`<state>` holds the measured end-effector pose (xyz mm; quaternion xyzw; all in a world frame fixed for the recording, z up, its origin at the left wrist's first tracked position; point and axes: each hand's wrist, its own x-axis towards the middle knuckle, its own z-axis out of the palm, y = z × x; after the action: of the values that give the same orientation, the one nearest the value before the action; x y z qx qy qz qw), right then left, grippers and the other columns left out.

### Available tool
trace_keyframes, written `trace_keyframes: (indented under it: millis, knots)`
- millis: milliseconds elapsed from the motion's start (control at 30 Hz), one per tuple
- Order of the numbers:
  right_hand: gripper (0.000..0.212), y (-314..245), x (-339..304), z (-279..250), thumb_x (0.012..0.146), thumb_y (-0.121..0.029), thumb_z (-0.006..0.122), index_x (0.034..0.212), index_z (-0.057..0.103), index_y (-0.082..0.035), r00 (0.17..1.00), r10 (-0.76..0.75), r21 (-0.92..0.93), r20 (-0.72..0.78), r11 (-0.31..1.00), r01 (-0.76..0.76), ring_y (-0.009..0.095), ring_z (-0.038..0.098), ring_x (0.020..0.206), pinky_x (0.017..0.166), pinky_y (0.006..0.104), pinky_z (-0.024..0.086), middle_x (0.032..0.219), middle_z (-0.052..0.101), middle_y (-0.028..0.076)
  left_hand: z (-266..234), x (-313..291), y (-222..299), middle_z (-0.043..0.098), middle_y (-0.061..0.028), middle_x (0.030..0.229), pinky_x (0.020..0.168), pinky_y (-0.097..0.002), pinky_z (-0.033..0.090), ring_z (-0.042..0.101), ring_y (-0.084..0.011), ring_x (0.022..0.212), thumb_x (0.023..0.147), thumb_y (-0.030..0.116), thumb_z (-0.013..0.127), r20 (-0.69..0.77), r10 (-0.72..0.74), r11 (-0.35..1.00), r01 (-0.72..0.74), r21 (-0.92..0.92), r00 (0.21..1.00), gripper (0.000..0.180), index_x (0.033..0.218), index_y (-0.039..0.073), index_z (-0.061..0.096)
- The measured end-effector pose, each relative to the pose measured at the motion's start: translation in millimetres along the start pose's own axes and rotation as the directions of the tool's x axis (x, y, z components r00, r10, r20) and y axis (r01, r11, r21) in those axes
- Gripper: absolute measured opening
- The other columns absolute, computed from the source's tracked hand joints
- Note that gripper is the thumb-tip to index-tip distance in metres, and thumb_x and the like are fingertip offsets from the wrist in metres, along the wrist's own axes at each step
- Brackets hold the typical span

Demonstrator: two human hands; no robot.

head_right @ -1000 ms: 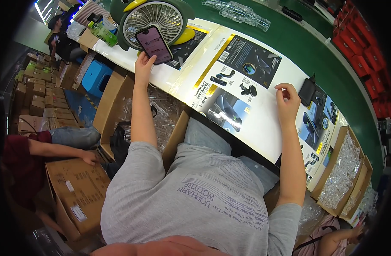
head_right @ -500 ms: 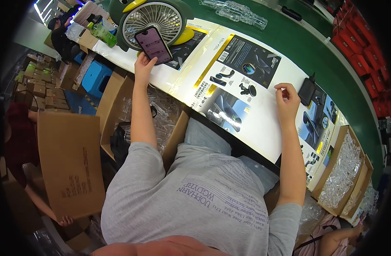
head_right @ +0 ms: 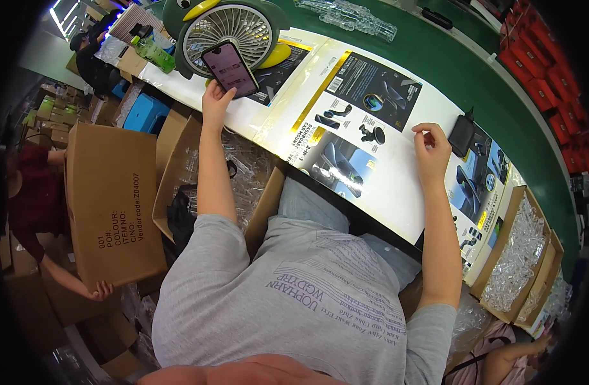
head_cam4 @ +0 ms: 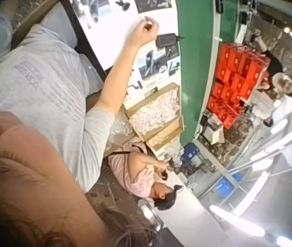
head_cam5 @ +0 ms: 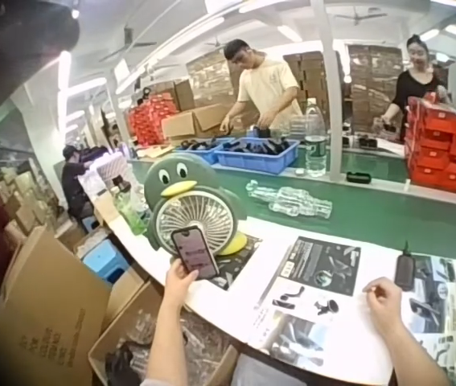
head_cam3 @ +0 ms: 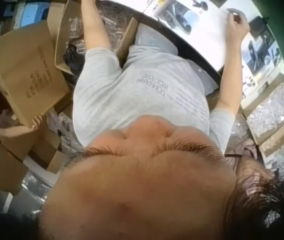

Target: Apply a liquid adhesive or sealant from a squeeze bottle into plastic containers on an assembly line.

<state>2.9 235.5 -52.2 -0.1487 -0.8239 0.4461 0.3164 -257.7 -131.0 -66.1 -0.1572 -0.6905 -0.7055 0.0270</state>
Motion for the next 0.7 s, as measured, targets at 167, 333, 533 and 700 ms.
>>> trace_keyframes:
  millis: [167, 333, 533, 700]
  knots:
    - [0.009, 1.3, -0.2, -0.6, 0.079, 0.001, 0.051, 0.081, 0.058, -0.002, 1.000, -0.005, -0.002, 0.003, 1.000, 0.005, 0.003, 0.043, 0.058, 0.055, 0.0172, 0.035, 0.070, 0.053, -0.001, -0.5, -0.3, -1.0, 0.059, -0.0100, 0.102, 0.083, -0.0236, 0.043, 0.056, -0.0136, 0.092, 0.075, -0.006, 0.060, 0.005, 0.009, 1.000, -0.009, -0.007, 1.000, 0.034, 0.107, -0.006, 0.048]
    - [0.009, -0.3, -0.4, -0.4, 0.079, 0.002, 0.050, 0.081, 0.058, -0.002, 1.000, 0.008, 0.005, 0.003, 1.000, -0.008, 0.003, 0.043, 0.059, 0.055, 0.0176, 0.034, 0.069, 0.052, -0.001, 1.0, -0.8, -0.1, 0.058, -0.0100, 0.103, 0.083, -0.0236, 0.043, 0.056, -0.0137, 0.093, 0.075, -0.006, 0.060, 0.010, 0.004, 1.000, -0.004, -0.014, 1.000, 0.034, 0.107, -0.006, 0.048]
    - [0.009, -2.7, -0.1, -0.4, 0.079, 0.002, 0.050, 0.081, 0.058, -0.002, 1.000, 0.002, 0.001, 0.001, 1.000, -0.002, 0.004, 0.043, 0.059, 0.055, 0.0178, 0.034, 0.069, 0.052, -0.001, -0.4, 0.2, -1.2, 0.058, -0.0097, 0.103, 0.083, -0.0237, 0.043, 0.056, -0.0138, 0.093, 0.075, -0.006, 0.060, 0.005, 0.007, 1.000, -0.007, -0.015, 1.000, 0.034, 0.107, -0.006, 0.048]
    - [0.009, -2.5, -0.2, -0.5, 0.078, 0.001, 0.050, 0.081, 0.058, -0.002, 1.000, 0.012, 0.002, -0.001, 1.000, -0.012, 0.003, 0.042, 0.059, 0.055, 0.0180, 0.034, 0.068, 0.052, -0.001, -0.7, 0.8, -2.2, 0.059, -0.0086, 0.099, 0.081, -0.0227, 0.042, 0.055, -0.0123, 0.091, 0.079, -0.002, 0.057, -0.004, 0.010, 1.000, -0.010, -0.017, 1.000, 0.028, 0.106, -0.006, 0.050]
